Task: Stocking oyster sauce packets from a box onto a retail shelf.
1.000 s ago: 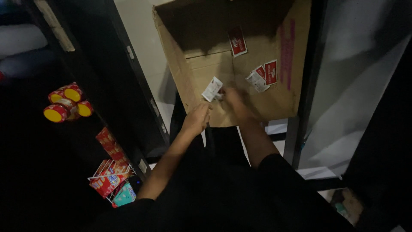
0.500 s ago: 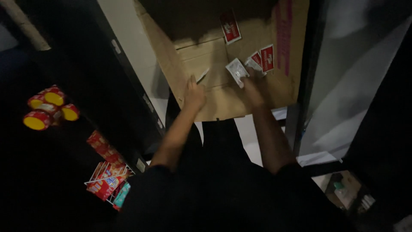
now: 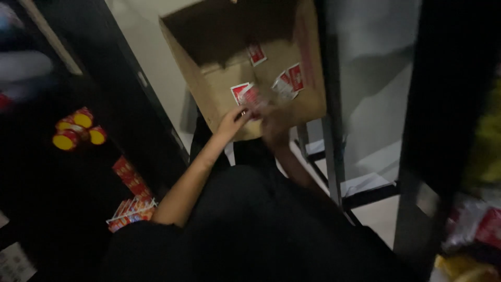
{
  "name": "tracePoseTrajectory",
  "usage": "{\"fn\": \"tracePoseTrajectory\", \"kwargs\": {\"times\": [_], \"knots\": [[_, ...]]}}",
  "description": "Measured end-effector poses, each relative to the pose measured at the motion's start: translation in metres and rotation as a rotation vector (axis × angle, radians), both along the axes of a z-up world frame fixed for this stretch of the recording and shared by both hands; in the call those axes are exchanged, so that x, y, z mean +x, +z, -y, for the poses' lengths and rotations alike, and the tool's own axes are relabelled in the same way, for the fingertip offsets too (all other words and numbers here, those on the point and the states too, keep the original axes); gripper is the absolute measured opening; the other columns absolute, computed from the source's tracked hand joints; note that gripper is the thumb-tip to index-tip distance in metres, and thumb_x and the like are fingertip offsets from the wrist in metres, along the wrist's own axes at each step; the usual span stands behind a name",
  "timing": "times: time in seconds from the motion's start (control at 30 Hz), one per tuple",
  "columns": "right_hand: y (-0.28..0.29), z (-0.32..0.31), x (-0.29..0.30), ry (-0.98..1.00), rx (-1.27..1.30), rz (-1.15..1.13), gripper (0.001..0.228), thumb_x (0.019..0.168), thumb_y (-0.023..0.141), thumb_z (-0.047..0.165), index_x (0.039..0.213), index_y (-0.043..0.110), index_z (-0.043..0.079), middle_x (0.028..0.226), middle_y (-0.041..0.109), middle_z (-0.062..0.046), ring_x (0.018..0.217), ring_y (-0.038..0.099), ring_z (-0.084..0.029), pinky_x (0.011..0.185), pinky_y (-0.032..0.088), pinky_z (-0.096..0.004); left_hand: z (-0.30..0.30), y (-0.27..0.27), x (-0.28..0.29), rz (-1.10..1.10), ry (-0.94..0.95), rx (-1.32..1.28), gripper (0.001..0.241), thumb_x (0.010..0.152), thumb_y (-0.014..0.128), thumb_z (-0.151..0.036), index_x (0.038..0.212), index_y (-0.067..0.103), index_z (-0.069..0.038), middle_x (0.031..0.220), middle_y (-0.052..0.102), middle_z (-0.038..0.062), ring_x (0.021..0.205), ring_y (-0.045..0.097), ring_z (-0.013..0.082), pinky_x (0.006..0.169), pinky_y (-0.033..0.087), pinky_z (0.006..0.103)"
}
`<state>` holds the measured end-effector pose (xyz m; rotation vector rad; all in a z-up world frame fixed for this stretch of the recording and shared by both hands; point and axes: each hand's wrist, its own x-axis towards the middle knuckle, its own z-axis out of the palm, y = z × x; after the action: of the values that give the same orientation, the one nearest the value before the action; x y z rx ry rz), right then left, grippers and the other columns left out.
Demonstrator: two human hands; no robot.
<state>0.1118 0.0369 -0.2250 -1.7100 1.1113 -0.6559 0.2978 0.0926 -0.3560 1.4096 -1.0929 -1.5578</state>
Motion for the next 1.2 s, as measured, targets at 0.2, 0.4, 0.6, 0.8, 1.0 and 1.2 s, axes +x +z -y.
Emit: {"fn": "tracePoseTrajectory", "kwargs": {"times": [0.2, 0.4, 0.6, 0.8, 1.0, 1.2], "knots": [[0.113, -0.020, 0.019, 0.109, -0.208, 0.087, 0.042, 0.088, 0.063, 0.002, 0.130, 0.061, -0.003, 0.130, 0.064, -0.024, 0.126, 0.058, -0.038, 0.110, 0.042, -0.045, 0.021, 0.112, 0.032, -0.171, 0.193, -0.029, 0.044, 0.100, 0.068, -0.018, 0.138, 0.057, 0.000, 0.116, 0.069, 0.004, 0.105, 0.063, 0.0139, 0.095, 0.052, 0.0286], [0.135, -0.021, -0.001, -0.501, -0.093, 0.125, 0.020, 0.104, 0.065, 0.010, 0.123, 0.062, 0.003, 0.115, 0.066, -0.006, 0.108, 0.063, -0.016, 0.095, 0.052, -0.032, 0.056, 0.183, 0.038, -0.220, -0.081, -0.104, 0.034, 0.101, 0.067, -0.017, 0.131, 0.063, -0.001, 0.115, 0.071, 0.003, 0.105, 0.065, 0.0125, 0.094, 0.053, 0.0276], [0.185, -0.043, -0.010, -0.594, -0.003, 0.218, 0.024, 0.098, 0.071, 0.012, 0.118, 0.061, 0.004, 0.110, 0.063, -0.003, 0.102, 0.059, -0.009, 0.087, 0.051, -0.026, 0.073, 0.261, -0.003, -0.161, -0.334, -0.248, 0.029, 0.095, 0.073, -0.015, 0.120, 0.069, -0.001, 0.110, 0.072, 0.006, 0.100, 0.066, 0.0148, 0.090, 0.055, 0.0305], [0.239, -0.090, -0.064, -0.783, -0.227, 0.054, 0.024, 0.095, 0.075, 0.011, 0.115, 0.066, 0.001, 0.102, 0.072, -0.005, 0.094, 0.066, -0.013, 0.085, 0.054, -0.032, 0.079, 0.323, -0.062, 0.191, -0.582, -0.602, 0.024, 0.086, 0.082, -0.019, 0.102, 0.075, -0.003, 0.095, 0.075, 0.015, 0.088, 0.072, 0.0252, 0.082, 0.056, 0.0379], [0.326, -0.132, -0.118, -1.152, -0.178, -0.263, 0.018, 0.091, 0.072, 0.008, 0.109, 0.075, 0.008, 0.102, 0.075, -0.010, 0.088, 0.073, -0.022, 0.079, 0.056, -0.032, 0.067, 0.406, -0.126, 0.042, -0.837, -0.673, 0.023, 0.088, 0.077, -0.015, 0.109, 0.072, -0.005, 0.101, 0.073, 0.015, 0.079, 0.069, 0.0251, 0.072, 0.055, 0.0382], [0.380, -0.123, -0.189, -1.296, -0.734, -0.698, 0.015, 0.095, 0.069, -0.001, 0.109, 0.072, 0.002, 0.122, 0.066, -0.021, 0.105, 0.065, -0.040, 0.086, 0.053, -0.046, 0.079, 0.461, -0.154, 0.120, -0.897, -1.041, 0.047, 0.091, 0.067, -0.006, 0.137, 0.055, -0.010, 0.127, 0.064, 0.019, 0.105, 0.063, 0.0438, 0.079, 0.053, 0.0488]]}}
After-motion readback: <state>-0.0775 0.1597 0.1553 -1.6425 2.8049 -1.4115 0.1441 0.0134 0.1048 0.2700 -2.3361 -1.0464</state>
